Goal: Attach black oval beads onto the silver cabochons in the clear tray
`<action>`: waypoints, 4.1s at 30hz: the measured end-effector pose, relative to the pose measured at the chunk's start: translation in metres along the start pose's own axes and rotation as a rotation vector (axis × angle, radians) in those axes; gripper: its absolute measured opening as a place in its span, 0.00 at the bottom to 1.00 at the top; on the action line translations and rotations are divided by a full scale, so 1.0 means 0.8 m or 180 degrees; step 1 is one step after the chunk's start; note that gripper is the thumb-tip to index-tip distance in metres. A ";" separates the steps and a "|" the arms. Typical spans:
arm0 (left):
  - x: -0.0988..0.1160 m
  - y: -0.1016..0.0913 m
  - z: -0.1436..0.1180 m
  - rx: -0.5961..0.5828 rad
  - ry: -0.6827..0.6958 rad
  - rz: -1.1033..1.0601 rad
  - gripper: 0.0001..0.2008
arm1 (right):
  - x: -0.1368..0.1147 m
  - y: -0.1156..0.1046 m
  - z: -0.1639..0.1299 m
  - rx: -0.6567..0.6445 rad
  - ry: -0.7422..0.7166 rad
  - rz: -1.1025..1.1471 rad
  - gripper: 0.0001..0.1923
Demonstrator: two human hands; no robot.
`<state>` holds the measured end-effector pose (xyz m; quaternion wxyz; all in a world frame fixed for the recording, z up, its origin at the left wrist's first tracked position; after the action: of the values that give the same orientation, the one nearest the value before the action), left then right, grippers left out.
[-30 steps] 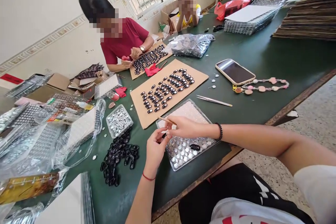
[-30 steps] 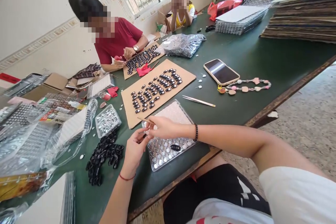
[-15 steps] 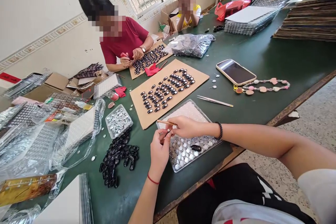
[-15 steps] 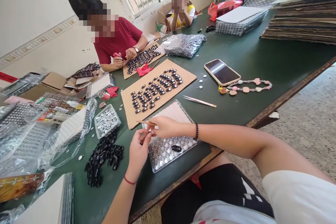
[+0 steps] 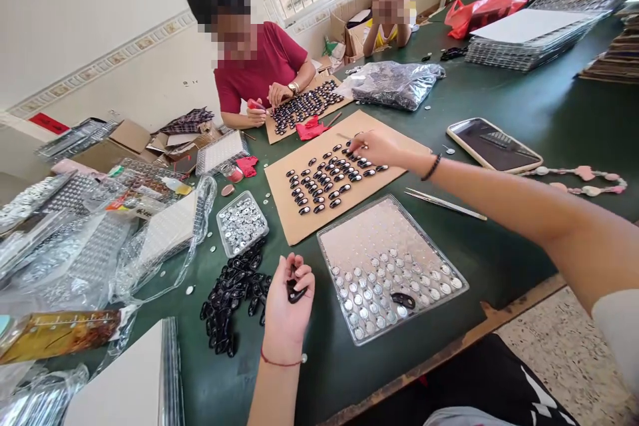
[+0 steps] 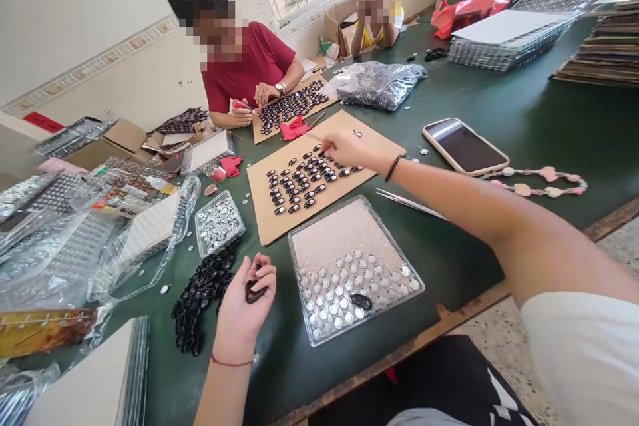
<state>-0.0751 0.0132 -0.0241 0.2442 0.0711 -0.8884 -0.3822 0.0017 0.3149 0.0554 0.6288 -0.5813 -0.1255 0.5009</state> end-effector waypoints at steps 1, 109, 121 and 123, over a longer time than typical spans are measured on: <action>0.000 -0.004 -0.001 0.0098 -0.0040 -0.0144 0.04 | 0.023 -0.004 0.024 0.0129 0.0121 -0.0211 0.13; -0.016 0.054 -0.009 -0.0819 0.1973 0.4822 0.13 | -0.164 -0.014 -0.195 0.0521 -0.0757 0.1596 0.11; -0.021 0.054 -0.010 -0.0878 0.1864 0.4885 0.17 | -0.188 -0.022 -0.214 0.0784 -0.1460 0.0790 0.07; -0.021 0.052 -0.010 -0.0801 0.1849 0.4922 0.18 | -0.186 -0.023 -0.214 0.0794 -0.1414 0.0789 0.07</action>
<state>-0.0537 0.0422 0.0040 0.6631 -0.4908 -0.5391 -0.1697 0.0675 0.0991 0.0845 0.5865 -0.3864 -0.1255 0.7007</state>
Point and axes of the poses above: each hand's wrist, its own z-axis towards the middle knuckle, its own y-axis out of the palm, x = y × z, the point moved 10 cm from there along z, towards the middle knuckle, and after that the axes turned 10 degrees about -z, right-handed, at the moved point
